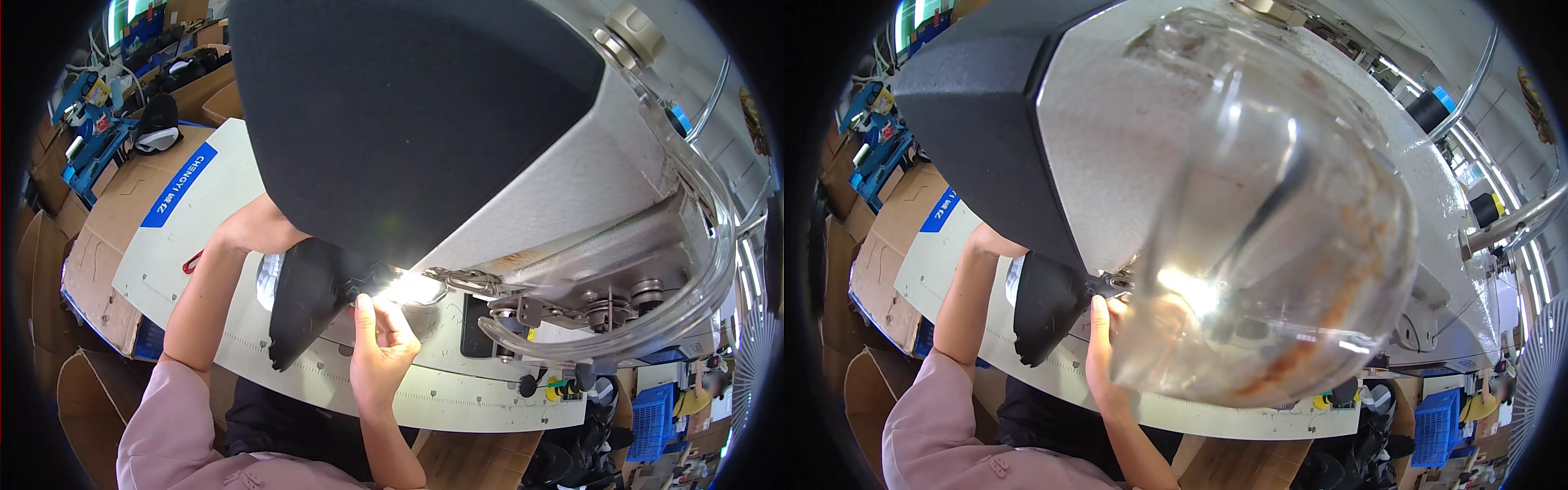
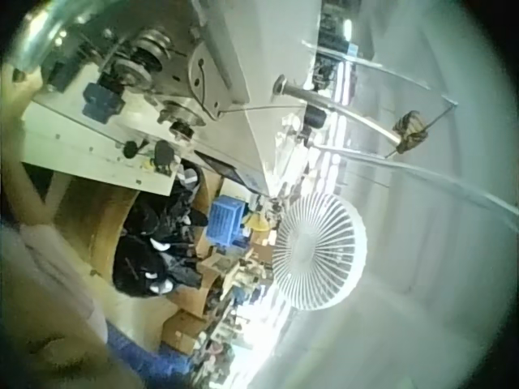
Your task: The person stitches shoe upper components using a sewing machine, trims threads with snips, and sews additional pieces onto the shoe.
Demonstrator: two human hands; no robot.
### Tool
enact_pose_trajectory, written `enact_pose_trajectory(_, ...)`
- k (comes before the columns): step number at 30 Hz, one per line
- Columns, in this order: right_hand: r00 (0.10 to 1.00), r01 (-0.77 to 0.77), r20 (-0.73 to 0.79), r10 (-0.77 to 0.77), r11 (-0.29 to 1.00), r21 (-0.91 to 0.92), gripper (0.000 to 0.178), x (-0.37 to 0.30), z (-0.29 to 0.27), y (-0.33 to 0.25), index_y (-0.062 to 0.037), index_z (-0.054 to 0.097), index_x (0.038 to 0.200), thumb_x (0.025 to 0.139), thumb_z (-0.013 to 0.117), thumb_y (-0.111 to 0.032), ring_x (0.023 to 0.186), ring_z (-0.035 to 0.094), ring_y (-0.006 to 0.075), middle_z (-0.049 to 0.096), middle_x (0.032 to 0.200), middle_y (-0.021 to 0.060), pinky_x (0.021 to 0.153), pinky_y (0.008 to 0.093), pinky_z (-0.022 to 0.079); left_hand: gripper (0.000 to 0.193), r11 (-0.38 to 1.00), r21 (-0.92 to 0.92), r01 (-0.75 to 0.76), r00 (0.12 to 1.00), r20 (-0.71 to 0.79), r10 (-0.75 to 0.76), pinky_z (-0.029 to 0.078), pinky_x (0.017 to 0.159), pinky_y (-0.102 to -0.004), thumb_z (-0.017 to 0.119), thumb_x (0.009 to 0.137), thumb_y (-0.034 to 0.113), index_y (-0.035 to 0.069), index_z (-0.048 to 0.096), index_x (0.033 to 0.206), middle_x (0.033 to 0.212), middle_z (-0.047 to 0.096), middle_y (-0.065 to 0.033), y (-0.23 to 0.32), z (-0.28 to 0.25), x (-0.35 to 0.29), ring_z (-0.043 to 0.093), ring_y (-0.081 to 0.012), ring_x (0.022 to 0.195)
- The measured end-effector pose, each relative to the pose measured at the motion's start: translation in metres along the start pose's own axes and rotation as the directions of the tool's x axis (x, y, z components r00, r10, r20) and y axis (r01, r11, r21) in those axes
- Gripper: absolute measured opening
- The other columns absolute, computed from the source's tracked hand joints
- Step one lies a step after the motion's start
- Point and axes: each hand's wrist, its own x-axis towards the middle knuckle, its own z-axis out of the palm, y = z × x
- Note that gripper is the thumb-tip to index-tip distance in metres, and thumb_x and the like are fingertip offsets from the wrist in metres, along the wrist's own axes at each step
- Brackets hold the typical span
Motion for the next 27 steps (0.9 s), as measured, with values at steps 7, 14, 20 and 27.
enact_pose_trajectory(7,0.998,0.067,0.011,-0.067,0.997,-0.041,0.014,0.001,-0.002,0.003,0.008,0.067,0.1,0.093,0.061,-0.003,0.082,0.062,0.0105,0.066,0.089,0.0064,0.08,0.0242,0.05,0.026,1.0,0.012,-0.019,0.997,0.078,0.018,0.048,0.087,-0.0342,0.063,0.084,0.0,-0.005,0.063,0.109,0.109,0.065,-0.015,-0.011,-0.005,0.001,0.06,-0.0241,0.097)
enact_pose_trajectory(14,0.998,0.012,0.07,-0.01,0.999,-0.031,0.018,-0.003,-0.014,-0.008,0.008,0.065,0.106,0.094,0.06,-0.003,0.083,0.062,0.0104,0.066,0.093,0.0079,0.074,0.026,0.054,0.027,0.999,-0.008,0.052,0.998,-0.027,-0.052,0.046,0.091,-0.0349,0.064,0.085,-0.001,-0.003,0.061,0.112,0.112,0.063,-0.0137,0.019,0.014,-0.008,0.058,-0.0226,0.1)
enact_pose_trajectory(20,0.988,0.139,0.111,-0.111,0.949,-0.285,0.015,-0.005,-0.037,0.0,0.0065,0.065,0.103,0.094,0.059,-0.004,0.067,0.056,0.0045,0.064,0.079,0.0018,0.062,0.0205,0.049,0.047,0.985,-0.045,0.167,0.947,-0.27,-0.173,0.043,0.09,-0.0283,0.063,0.088,0.0,-0.002,0.043,0.131,0.111,0.06,-0.0134,0.05,0.049,-0.04,0.055,-0.0143,0.101)
enact_pose_trajectory(27,0.99,0.097,0.112,-0.082,0.986,-0.136,0.02,-0.003,-0.038,-0.005,0.0049,0.062,0.111,0.092,0.062,-0.003,0.076,0.056,0.0031,0.063,0.086,0.0002,0.065,0.0176,0.046,0.038,0.967,0.113,0.228,0.932,-0.313,-0.183,0.045,0.078,-0.0314,0.071,0.079,-0.002,-0.001,0.057,0.114,0.102,0.064,-0.0115,0.072,0.05,-0.03,0.057,-0.0206,0.086)
